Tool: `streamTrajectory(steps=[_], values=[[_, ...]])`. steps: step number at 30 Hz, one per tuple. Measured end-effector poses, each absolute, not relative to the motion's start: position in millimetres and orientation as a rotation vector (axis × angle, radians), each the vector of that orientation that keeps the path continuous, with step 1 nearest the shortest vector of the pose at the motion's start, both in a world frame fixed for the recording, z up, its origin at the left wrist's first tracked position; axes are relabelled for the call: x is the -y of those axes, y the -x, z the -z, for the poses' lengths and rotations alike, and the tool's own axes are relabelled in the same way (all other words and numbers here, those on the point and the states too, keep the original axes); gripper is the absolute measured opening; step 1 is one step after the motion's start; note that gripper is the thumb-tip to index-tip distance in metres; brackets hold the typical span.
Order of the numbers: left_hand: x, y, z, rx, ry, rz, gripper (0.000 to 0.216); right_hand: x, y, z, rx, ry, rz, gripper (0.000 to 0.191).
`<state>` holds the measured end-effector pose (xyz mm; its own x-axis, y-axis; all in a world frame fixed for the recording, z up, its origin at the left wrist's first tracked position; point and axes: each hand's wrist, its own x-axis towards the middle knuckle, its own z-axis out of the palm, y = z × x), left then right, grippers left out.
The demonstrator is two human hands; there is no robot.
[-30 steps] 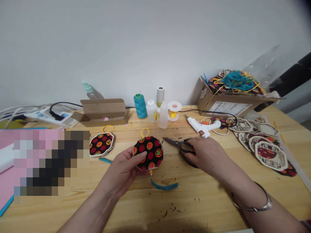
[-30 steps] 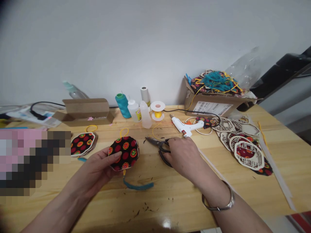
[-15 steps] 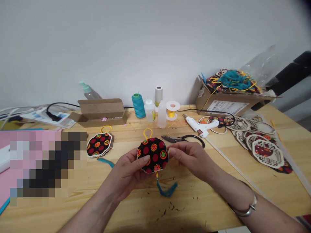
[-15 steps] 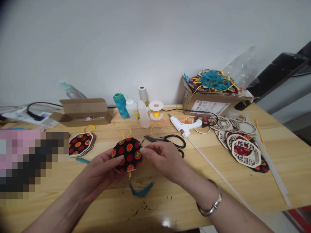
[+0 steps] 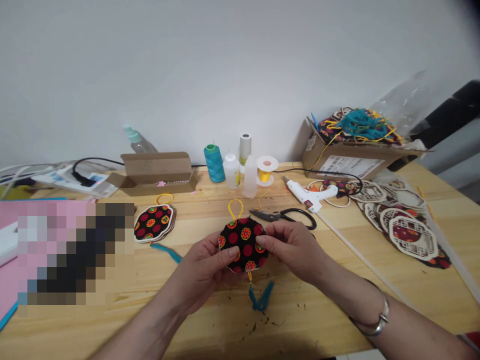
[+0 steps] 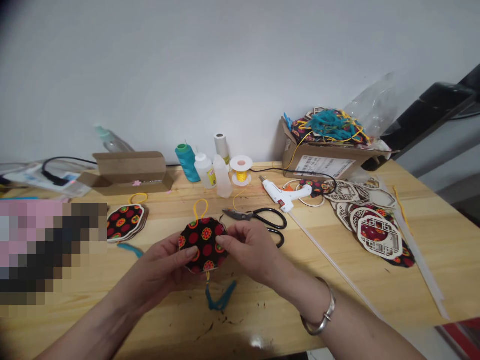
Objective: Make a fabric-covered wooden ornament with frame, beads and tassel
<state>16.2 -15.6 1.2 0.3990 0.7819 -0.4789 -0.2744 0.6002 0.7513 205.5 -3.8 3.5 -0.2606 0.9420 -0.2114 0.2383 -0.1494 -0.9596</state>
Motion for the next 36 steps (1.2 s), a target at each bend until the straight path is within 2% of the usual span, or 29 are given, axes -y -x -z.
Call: streamTrajectory(steps=[8, 13, 22, 26, 30, 36], values=[[15.3, -12.6, -5.3, -0.894, -0.599, -0.728, 0.039, 3.3, -209.1, -6.2, 1.551, 1.328, -1.509, 0.022], [14.5, -11.4, -2.0, -1.007, -0.621, -0.767, 0.025, 7.0, -210.4, -5.3, 1.711, 1.293, -1.623, 0.026], [16.4, -11.9, 0.6, -1.117, -0.662, -0.784, 0.025, 9.7, -208.6, -1.7, 1.69, 1.285, -1.657, 0.026], [15.6, -11.5, -3.6, -1.007, -0.641, -0.758, 0.03, 6.5, -211.8, -3.5, 1.712, 1.296, -1.6, 0.025], [14.9, -11.4, -6.5, -0.936, -0.656, -0.586, 0.036, 3.3, -216.3, -4.9, 1.737, 1.316, -1.527, 0.025], [17.8, -12.8, -4.1, -1.01, -0.765, -0.521, 0.023, 3.7, -215.8, -2.3, 1.735, 1.329, -1.522, 0.026]])
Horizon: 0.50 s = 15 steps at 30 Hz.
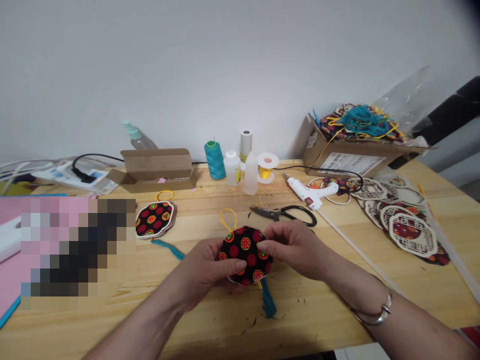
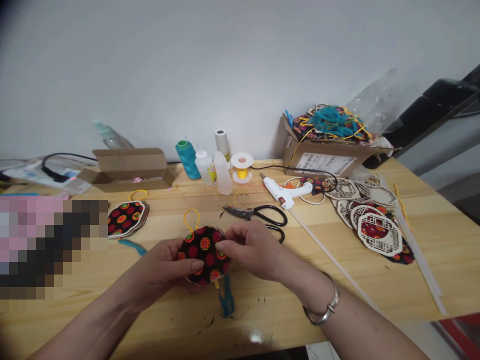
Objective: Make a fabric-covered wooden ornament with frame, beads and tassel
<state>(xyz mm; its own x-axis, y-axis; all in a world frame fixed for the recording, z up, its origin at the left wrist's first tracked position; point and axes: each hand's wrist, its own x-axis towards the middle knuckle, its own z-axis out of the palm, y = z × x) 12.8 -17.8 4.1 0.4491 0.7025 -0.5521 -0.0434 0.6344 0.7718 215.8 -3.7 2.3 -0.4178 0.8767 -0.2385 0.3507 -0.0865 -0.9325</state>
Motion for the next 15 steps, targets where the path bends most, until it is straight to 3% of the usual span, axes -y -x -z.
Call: streamTrajectory(steps=[5, 7, 11, 15], values=[[17.8, -10.6, -4.0, -1.038, -0.724, -0.582, 0.023, 2.7, -215.4, -7.7, 1.704, 1.287, -1.489, 0.027], [15.9, -8.1, -4.1, -1.061, -0.693, -0.641, 0.028, 0.3, -221.1, -13.1, 1.817, 1.336, -1.253, 0.029], [10.9, -3.8, -5.0, -1.1, -0.618, -0.832, 0.031, -4.5, -242.6, -14.7, 2.207, 1.642, -0.457, 0.016], [8.2, -2.7, -5.9, -1.061, -0.531, -0.963, 0.025, -5.1, -257.5, -0.9, 2.446, 1.76, -0.278, 0.019]])
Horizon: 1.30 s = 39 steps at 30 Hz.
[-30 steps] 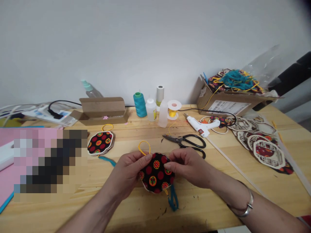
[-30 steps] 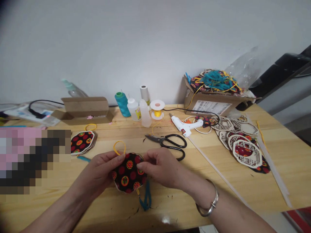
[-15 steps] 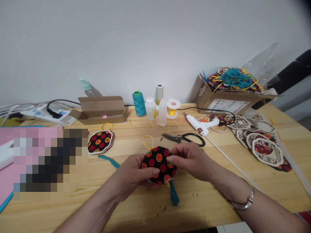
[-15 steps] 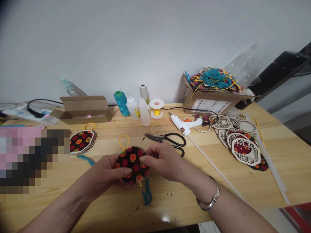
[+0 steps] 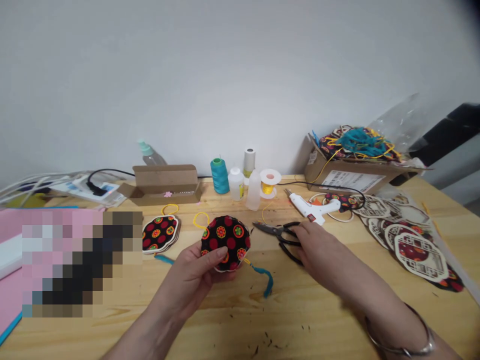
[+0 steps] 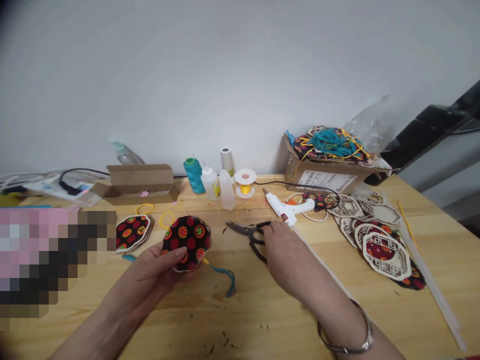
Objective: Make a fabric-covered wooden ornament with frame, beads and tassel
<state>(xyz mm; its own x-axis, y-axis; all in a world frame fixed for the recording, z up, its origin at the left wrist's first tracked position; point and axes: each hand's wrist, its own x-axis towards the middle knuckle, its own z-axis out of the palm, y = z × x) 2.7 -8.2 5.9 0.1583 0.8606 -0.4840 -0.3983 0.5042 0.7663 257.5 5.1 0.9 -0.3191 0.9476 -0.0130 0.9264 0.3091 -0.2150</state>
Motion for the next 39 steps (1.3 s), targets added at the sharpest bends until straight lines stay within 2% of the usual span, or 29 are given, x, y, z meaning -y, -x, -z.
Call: streamTrajectory(steps=[4, 8, 11, 14, 19, 22, 25, 28, 34, 39], values=[[7.5, -2.3, -4.2, -1.031, -0.508, -0.991, 0.023, -3.2, -255.1, 4.1, 2.516, 1.865, -0.205, 0.035], [7.4, -2.7, -3.6, -1.016, -0.479, -1.0, 0.023, -1.4, -253.8, -1.4, 2.501, 1.884, -0.245, 0.032], [7.9, -3.2, -5.1, -1.019, -0.439, -1.034, 0.026, -1.4, -255.2, -6.5, 2.375, 1.825, -0.385, 0.022], [8.1, -2.9, -6.4, -1.017, -0.431, -1.052, 0.025, -2.8, -250.7, -13.6, 2.174, 1.812, -0.526, 0.004], [7.9, -3.8, -7.1, -0.985, -0.412, -1.07, 0.022, 1.5, -232.8, -30.7, 1.847, 1.525, -0.911, 0.006], [8.4, -4.9, -6.5, -0.98, -0.403, -1.079, 0.02, 10.5, -224.3, -41.0, 1.81, 1.459, -1.061, 0.016], [9.1, -4.9, -4.0, -0.984, -0.399, -1.083, 0.02, 18.9, -216.2, -43.5, 1.914, 1.494, -0.95, 0.027], [9.2, -5.1, -1.0, -0.983, -0.405, -1.1, 0.021, 22.7, -207.0, -32.1, 1.963, 1.569, -0.691, 0.031], [9.7, -8.9, 0.2, -0.964, -0.397, -1.159, 0.016, 24.2, -198.2, -2.4, 2.041, 1.559, -0.192, 0.032], [11.8, -12.9, -1.6, -0.988, -0.352, -1.189, 0.017, 27.0, -195.9, 0.1, 2.116, 1.553, -0.095, 0.026]])
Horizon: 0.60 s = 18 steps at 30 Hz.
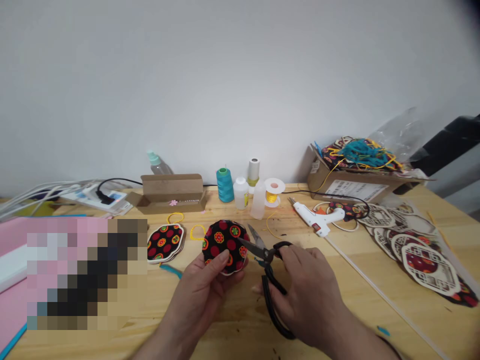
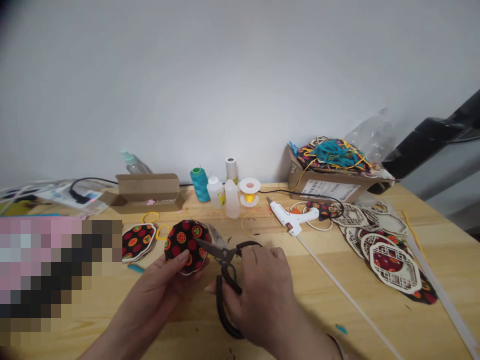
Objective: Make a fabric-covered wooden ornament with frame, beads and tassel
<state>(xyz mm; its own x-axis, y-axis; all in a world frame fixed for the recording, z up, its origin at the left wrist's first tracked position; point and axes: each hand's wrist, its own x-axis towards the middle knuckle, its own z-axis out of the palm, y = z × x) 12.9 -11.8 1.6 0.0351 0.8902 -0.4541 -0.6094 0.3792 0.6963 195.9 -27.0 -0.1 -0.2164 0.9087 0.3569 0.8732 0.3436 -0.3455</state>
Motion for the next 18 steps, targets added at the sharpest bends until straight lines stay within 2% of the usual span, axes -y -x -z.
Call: streamTrajectory(steps=[18], values=[[15.4, -19.4, -1.4, -0.997, -0.337, -1.204, 0.02, 27.4, -191.0, 1.8, 2.153, 1.499, 0.08, 0.017]])
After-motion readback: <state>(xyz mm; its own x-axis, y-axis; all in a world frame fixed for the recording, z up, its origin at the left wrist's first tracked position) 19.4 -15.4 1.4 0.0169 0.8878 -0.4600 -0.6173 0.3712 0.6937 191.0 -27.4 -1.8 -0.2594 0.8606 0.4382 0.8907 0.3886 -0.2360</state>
